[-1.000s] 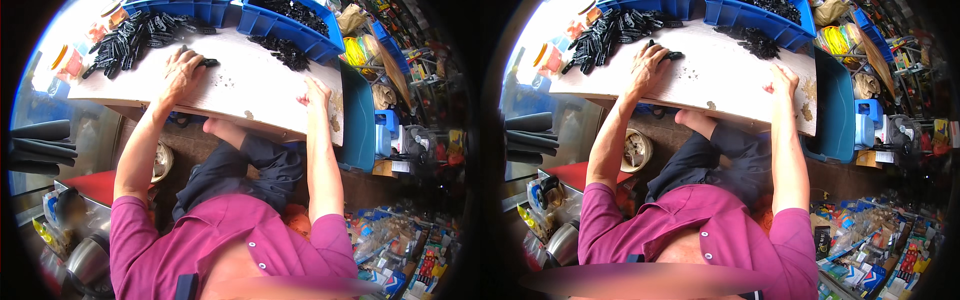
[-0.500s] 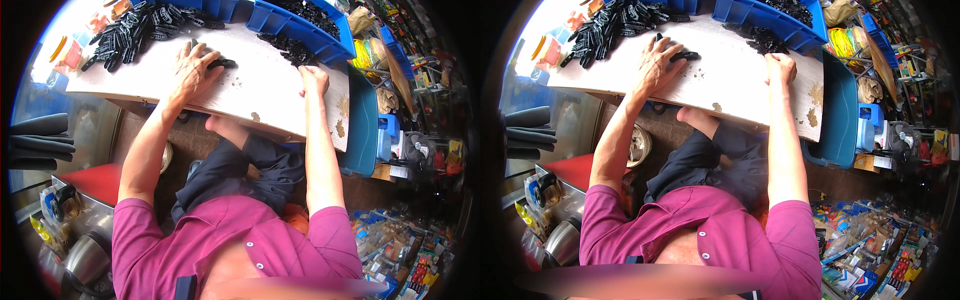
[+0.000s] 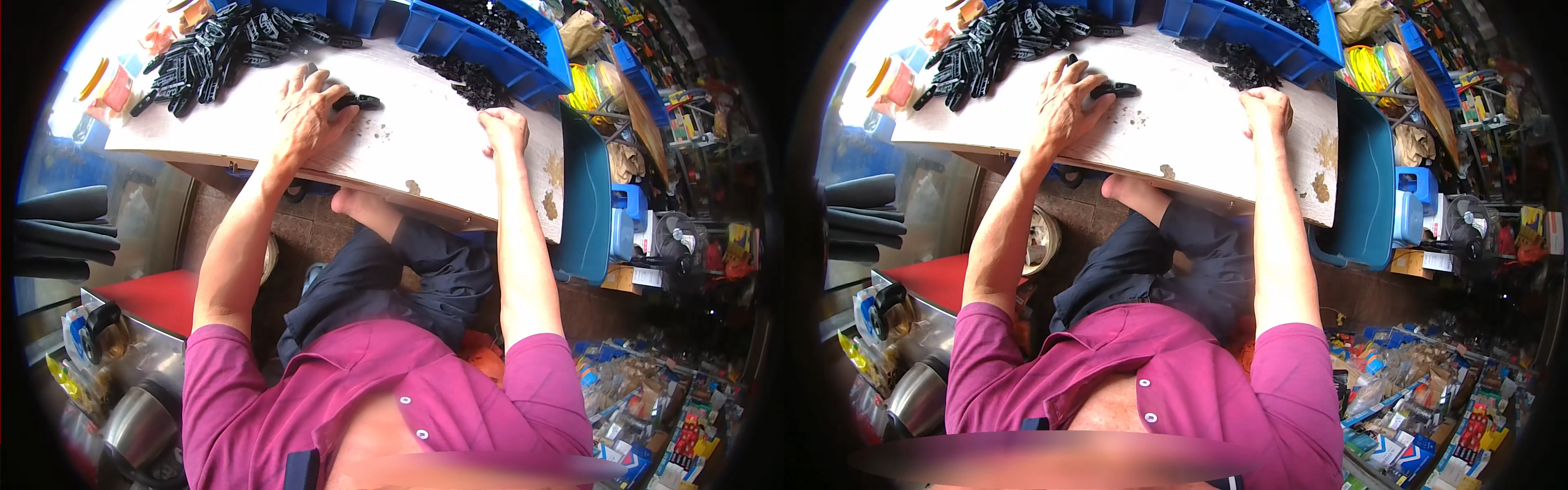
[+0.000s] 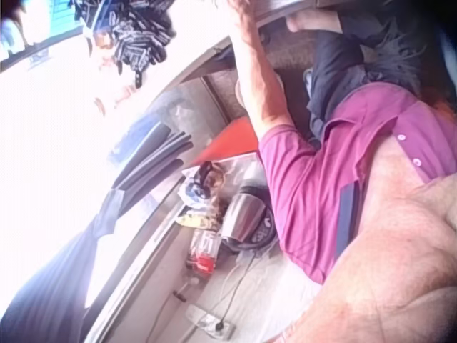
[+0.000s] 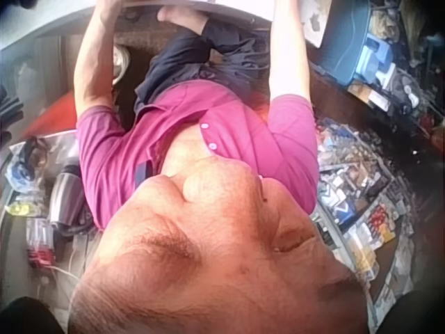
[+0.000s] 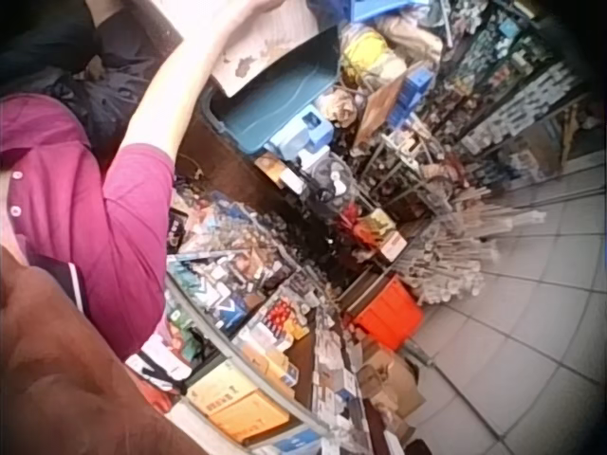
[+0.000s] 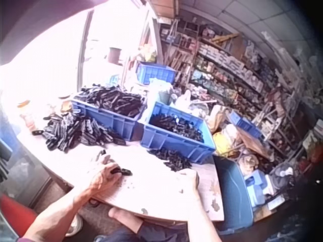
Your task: The person repeatedly picks up small black plastic parts and fits smaller clips onto them to assemble components by hand.
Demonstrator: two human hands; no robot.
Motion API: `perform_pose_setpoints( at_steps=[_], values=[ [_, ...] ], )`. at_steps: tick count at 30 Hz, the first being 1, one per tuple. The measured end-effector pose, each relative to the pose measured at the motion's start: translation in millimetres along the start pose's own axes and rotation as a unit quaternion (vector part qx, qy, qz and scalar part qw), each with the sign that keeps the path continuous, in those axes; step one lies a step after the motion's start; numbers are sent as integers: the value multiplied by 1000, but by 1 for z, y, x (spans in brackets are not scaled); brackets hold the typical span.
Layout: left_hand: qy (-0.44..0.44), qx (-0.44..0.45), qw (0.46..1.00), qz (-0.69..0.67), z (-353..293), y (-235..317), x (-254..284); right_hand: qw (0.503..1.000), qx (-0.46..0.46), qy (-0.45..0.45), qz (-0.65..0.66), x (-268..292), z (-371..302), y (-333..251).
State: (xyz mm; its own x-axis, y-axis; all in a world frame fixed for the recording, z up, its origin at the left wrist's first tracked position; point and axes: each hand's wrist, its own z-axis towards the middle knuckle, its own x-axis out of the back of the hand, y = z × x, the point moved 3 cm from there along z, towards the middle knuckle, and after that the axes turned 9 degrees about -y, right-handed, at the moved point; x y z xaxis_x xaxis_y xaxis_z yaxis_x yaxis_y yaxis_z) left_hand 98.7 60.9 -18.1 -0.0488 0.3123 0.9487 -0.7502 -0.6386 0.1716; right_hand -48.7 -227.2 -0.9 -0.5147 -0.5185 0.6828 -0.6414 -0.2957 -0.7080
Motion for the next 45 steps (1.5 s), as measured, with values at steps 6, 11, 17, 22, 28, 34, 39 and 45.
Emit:
perform_pose_setpoints(
  at_steps=[6,11,17,22,28,34,39,45],
  values=[
    [180,-11,983,-14,-6,-1,16,977,-13,-62,203,5,-4,15],
    [293,-67,936,-184,-22,1,22,959,-54,-102,258,9,-25,19],
    [44,10,822,-568,-41,86,-14,919,-58,-199,335,4,-44,34],
    [55,-52,833,-549,-7,132,-32,891,-72,-266,360,-9,-77,10],
    [-38,-29,797,-602,2,134,-34,881,-19,-283,379,-21,-75,19],
    [-62,37,635,-769,8,130,-64,874,-1,-251,416,-26,-90,9],
    [-77,45,519,-850,8,132,-63,856,133,-201,457,-30,-86,17],
    [-64,77,609,-787,-3,131,-58,868,136,-201,434,-33,-90,21]
  ],
)
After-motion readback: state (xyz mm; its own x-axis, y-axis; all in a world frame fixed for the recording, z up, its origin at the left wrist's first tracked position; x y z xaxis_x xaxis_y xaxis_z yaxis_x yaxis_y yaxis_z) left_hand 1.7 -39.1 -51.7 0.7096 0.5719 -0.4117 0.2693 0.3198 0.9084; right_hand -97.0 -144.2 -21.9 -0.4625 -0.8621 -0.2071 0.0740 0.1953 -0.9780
